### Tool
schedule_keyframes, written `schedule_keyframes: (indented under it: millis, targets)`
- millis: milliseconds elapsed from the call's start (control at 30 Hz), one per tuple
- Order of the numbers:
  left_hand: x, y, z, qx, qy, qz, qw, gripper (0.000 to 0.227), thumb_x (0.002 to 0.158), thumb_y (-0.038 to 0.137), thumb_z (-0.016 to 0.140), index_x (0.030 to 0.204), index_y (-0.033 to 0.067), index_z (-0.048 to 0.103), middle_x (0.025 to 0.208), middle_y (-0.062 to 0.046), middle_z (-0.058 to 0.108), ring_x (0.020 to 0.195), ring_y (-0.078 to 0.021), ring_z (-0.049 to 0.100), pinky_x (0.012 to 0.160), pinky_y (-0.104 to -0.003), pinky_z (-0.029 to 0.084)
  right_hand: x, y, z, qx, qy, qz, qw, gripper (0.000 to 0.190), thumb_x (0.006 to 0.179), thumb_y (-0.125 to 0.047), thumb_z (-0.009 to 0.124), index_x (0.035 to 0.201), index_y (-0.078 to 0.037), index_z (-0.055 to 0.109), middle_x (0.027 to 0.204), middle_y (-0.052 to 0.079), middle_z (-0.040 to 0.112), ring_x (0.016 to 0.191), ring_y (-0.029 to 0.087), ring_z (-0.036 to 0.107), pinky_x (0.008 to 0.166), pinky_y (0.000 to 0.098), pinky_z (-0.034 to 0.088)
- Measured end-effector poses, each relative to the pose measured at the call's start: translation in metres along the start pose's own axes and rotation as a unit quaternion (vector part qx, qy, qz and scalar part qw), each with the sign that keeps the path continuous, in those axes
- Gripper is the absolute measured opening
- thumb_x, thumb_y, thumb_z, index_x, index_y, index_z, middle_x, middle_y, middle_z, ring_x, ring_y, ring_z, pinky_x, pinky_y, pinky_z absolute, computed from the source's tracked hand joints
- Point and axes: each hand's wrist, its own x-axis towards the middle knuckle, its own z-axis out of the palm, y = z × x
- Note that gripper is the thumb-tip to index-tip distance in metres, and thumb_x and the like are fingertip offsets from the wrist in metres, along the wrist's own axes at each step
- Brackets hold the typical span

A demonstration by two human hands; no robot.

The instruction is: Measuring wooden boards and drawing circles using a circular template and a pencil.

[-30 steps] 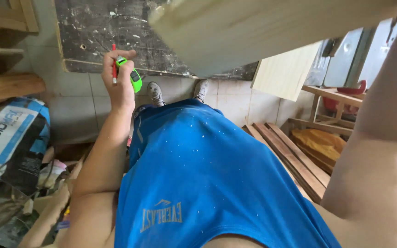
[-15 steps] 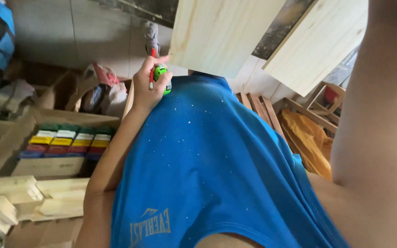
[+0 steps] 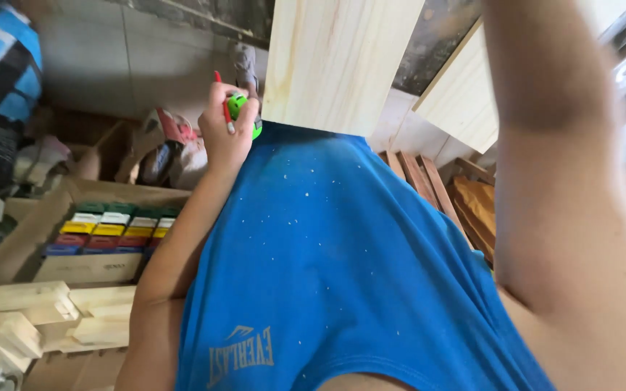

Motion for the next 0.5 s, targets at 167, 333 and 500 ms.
schedule_keyframes:
  millis: [167,333,500]
  targets:
    - [0.002,0.044,-0.002,-0.095,-0.006,0.023,0.995,0.016,0.098,0.032,0.075,0.106,0.0194,0.069,0.081,-0.010,0.069,0.081,-0.0200,0.069,0.078,-0.040,0.058,0.022,-0.025,0.106,-0.016,-0.053,-0.032,0.998,0.102,0.097,-0.036,0.085,0.170,-0.024,0.014,0.168,0.017,0.033,0.151,0.034,0.046,0.109,0.0467,0.059]
    - [-0.007,0.113,0.019,-0.118,-0.167,0.212,0.956,0.019,0.108,0.029,0.058,0.110,0.0106,0.062,0.091,-0.008,0.071,0.074,-0.0177,0.069,0.064,-0.031,0.052,0.000,-0.038,0.186,0.212,-0.041,-0.049,0.975,0.113,0.098,-0.054,0.077,0.171,-0.020,-0.001,0.179,0.032,0.016,0.169,0.040,0.023,0.137,0.0518,0.031]
    - [-0.003,0.114,0.034,-0.121,-0.201,0.260,0.937,0.020,0.109,0.027,0.063,0.117,0.0088,0.066,0.098,-0.008,0.068,0.086,-0.0181,0.064,0.078,-0.032,0.053,-0.019,-0.040,0.174,0.160,0.029,-0.047,0.985,0.099,0.104,-0.037,0.075,0.172,-0.017,0.006,0.160,0.021,0.040,0.143,0.028,0.053,0.121,0.0412,0.051]
